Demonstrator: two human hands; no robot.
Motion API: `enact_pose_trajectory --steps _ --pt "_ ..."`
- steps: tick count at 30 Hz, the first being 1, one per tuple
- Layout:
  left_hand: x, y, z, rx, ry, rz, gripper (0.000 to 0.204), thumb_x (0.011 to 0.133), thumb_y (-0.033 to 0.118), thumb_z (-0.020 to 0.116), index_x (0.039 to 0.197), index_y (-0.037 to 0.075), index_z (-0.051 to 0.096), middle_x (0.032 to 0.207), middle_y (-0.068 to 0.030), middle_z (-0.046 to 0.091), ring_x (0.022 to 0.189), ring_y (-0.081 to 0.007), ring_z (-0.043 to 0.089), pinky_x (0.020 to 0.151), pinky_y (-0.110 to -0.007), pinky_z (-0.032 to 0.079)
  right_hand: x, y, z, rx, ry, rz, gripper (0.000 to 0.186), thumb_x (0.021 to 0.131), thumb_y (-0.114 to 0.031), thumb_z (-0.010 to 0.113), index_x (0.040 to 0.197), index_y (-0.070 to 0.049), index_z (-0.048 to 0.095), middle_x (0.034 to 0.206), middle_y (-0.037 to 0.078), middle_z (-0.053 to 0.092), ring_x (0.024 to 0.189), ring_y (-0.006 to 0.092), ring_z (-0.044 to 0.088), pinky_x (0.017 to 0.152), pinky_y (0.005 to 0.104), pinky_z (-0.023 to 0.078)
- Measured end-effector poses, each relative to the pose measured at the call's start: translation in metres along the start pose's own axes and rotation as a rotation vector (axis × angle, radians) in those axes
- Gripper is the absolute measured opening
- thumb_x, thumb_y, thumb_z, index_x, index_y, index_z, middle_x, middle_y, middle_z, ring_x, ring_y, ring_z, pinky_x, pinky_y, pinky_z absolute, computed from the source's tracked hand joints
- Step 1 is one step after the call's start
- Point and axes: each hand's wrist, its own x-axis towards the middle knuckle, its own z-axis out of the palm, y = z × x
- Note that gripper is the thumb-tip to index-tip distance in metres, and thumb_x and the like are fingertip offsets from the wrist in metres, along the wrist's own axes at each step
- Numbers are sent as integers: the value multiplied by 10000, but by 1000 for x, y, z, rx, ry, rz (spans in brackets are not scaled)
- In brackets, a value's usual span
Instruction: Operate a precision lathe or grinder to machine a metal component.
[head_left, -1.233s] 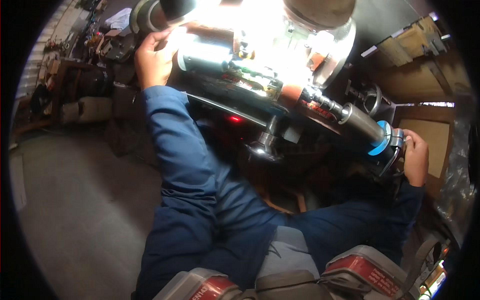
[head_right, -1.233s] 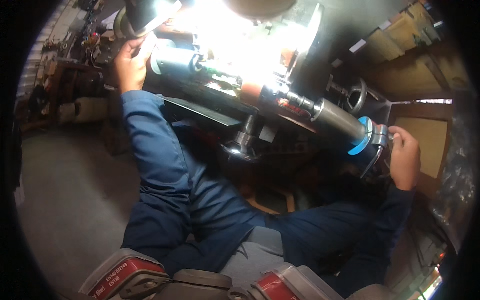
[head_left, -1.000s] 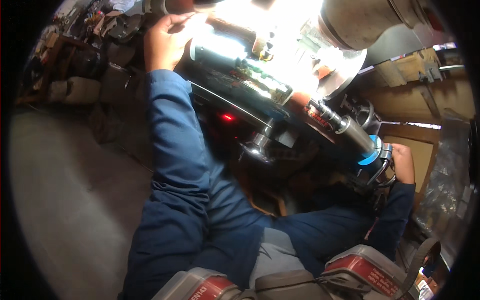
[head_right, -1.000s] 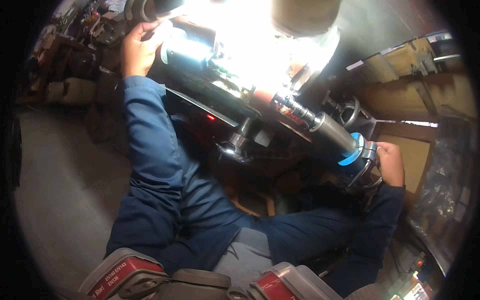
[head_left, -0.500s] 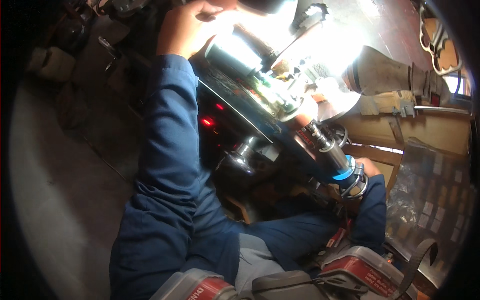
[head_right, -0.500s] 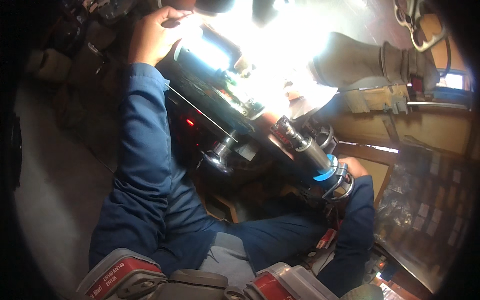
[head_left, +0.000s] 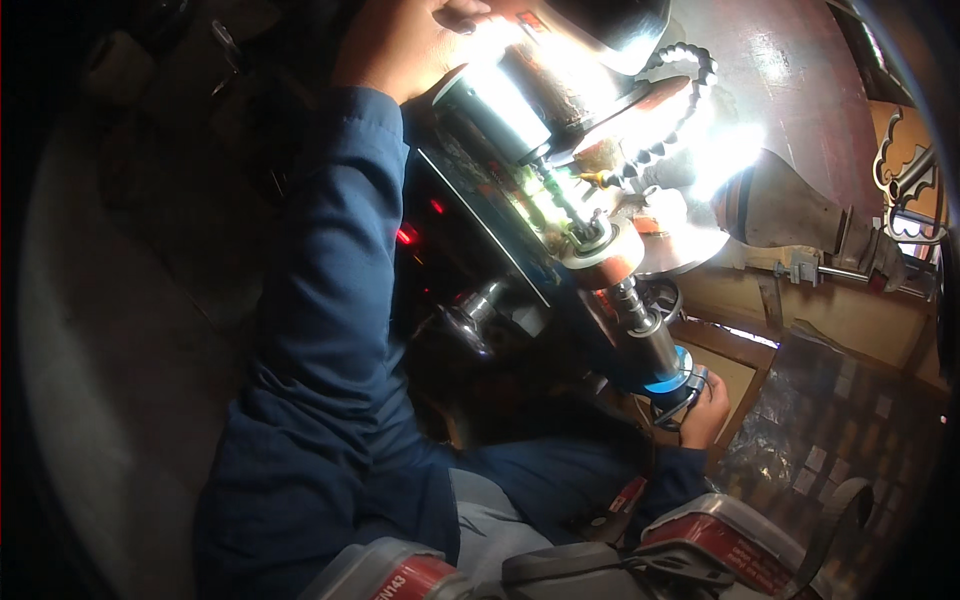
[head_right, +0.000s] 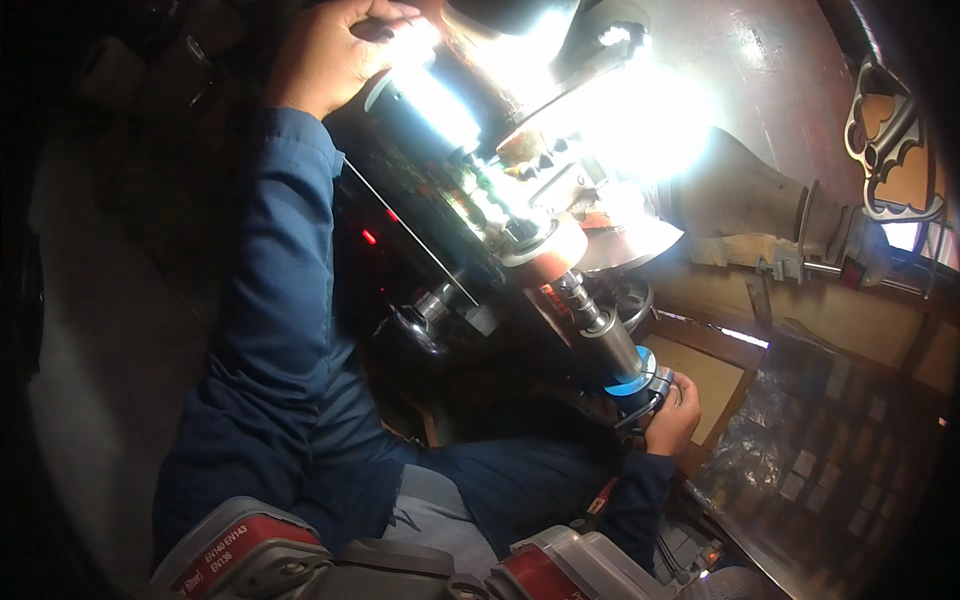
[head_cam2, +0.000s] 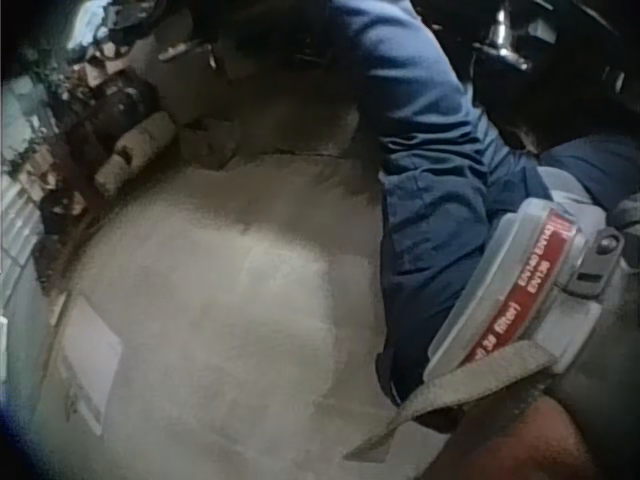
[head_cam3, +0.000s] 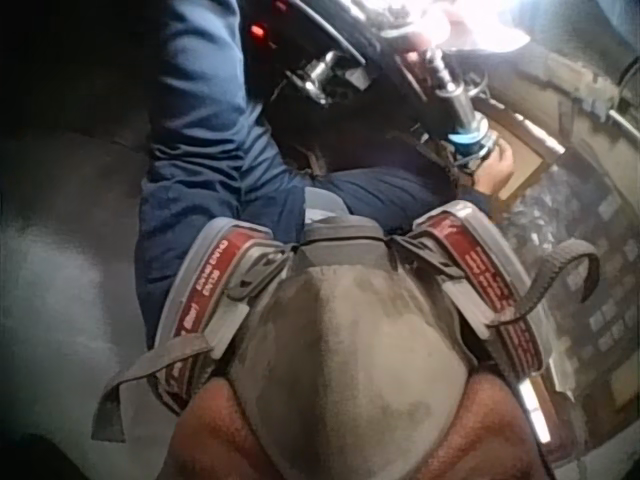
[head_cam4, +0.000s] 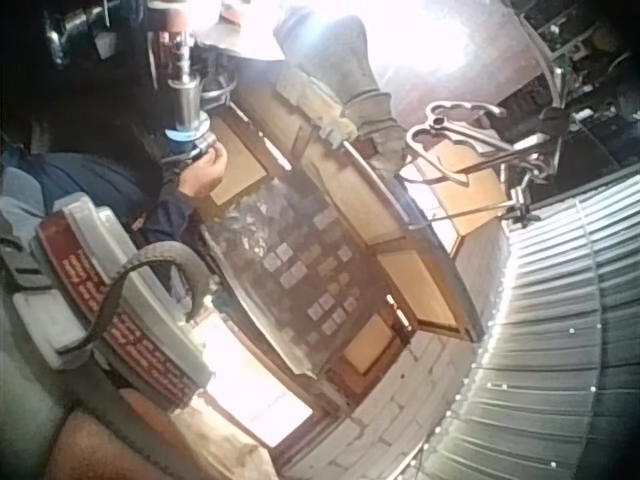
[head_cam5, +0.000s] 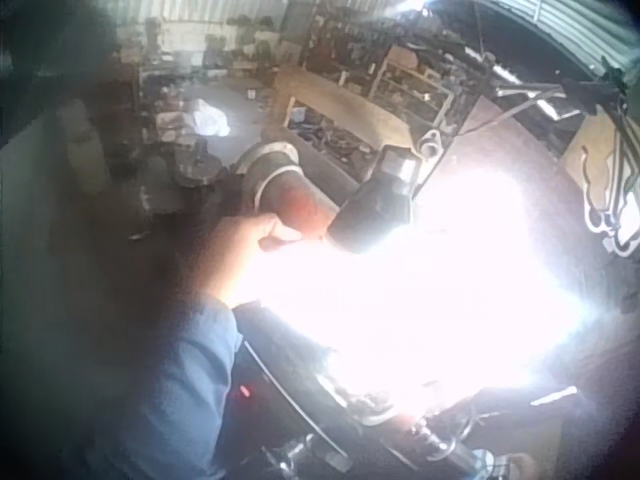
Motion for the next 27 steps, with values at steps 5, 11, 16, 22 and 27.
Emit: enact_pose_trajectory --steps 5,11,16,22,27 --pt "14 -11 10 -676 59 -335 293 844 163 559 946 -90 666 890 -175 685 795 -215 664 722 -311 525 -24 -11 15 -34 324 10 206 916 -86 513 1054 0 639 989 164 677 940 295 643 842 377 483" --pt "17 -18 5 -470 -15 -229 276 833 140 574 952 -92 664 911 -179 687 794 -219 666 729 -313 528 -46 -15 46 40 615 22 344 977 -262 473 1161 -4 605 1099 180 650 997 330 626 877 393 475" --pt "9 -1 7 -310 10 -205 218 852 88 576 973 -68 668 917 -166 692 812 -199 667 743 -308 528 -54 -13 72 4 787 -109 456 1002 -299 399 1264 59 506 1232 256 556 1135 388 548 977 427 418" --pt "3 -1 4 12 -47 60 163 858 59 601 983 -7 683 912 -124 703 812 -176 665 737 -301 527 -62 107 156 -89 1085 -203 420 982 -281 448 1122 104 538 1033 242 607 910 384 603 864 441 470" --pt "-34 36 20 475 283 270 138 847 44 615 960 17 688 907 -108 706 804 -162 662 721 -303 526 -63 105 134 347 376 -199 412 884 -211 590 1226 8 522 1188 202 577 1087 342 554 959 436 414"
